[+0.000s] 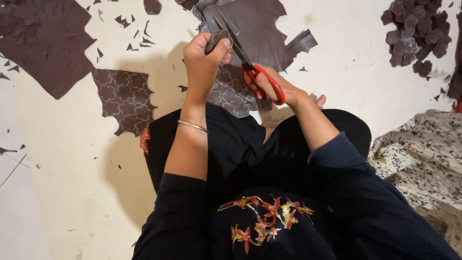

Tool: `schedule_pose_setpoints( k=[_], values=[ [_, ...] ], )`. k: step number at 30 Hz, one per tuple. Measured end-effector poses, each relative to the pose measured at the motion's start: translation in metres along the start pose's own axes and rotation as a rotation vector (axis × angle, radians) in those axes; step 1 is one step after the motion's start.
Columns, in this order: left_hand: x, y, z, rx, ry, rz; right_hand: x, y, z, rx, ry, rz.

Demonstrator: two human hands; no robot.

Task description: The person sits on the floor and uses red-handled scissors to cut a dark brown patterned fabric into small shapes. The person holds the fabric with the left hand and cuts with the right hand, repeatedly trimming the material and dropping the cut pieces onto the floor.

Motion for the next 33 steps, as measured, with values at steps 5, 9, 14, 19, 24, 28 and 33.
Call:
schedule_pose_setpoints(
  k=[5, 9, 14, 19, 24, 28, 33],
  values=[
    [0.001, -0.003, -0.002, -0.041, -0.002, -0.029, -0.001, 0.001, -0.001, -0.072, 0.048, -0.006],
    [0.006, -0.01, -0.005, -0.056, 0.031, -0.04, 0.0, 0.001, -0.003, -0.115, 0.04, -0.005],
    [0.01, -0.015, -0.019, -0.113, 0.114, -0.003, -0.001, 0.004, -0.011, -0.177, 0.078, 0.022],
    [0.011, -0.016, -0.02, -0.086, 0.035, -0.093, 0.003, 0.005, -0.015, -0.051, 0.322, 0.007],
    [-0.001, -0.017, -0.005, 0.08, -0.311, -0.15, 0.005, 0.0, -0.012, 0.05, 0.46, 0.015],
    [-0.005, -0.02, -0.002, 0.087, -0.41, -0.179, 0.005, 0.0, -0.009, 0.204, 0.411, -0.008],
    [-0.002, -0.025, 0.0, 0.052, -0.356, -0.248, 0.005, 0.003, -0.01, 0.237, 0.458, 0.022]
  ],
)
Point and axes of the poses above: each hand's wrist, its own x-axis towards the middle knuckle, its own z-axis out of the palm, y = z × x, the point moved 1 cm from there along x, towards the middle knuckle, and after that the axes turned 1 degree about z, right-handed, at the moved point
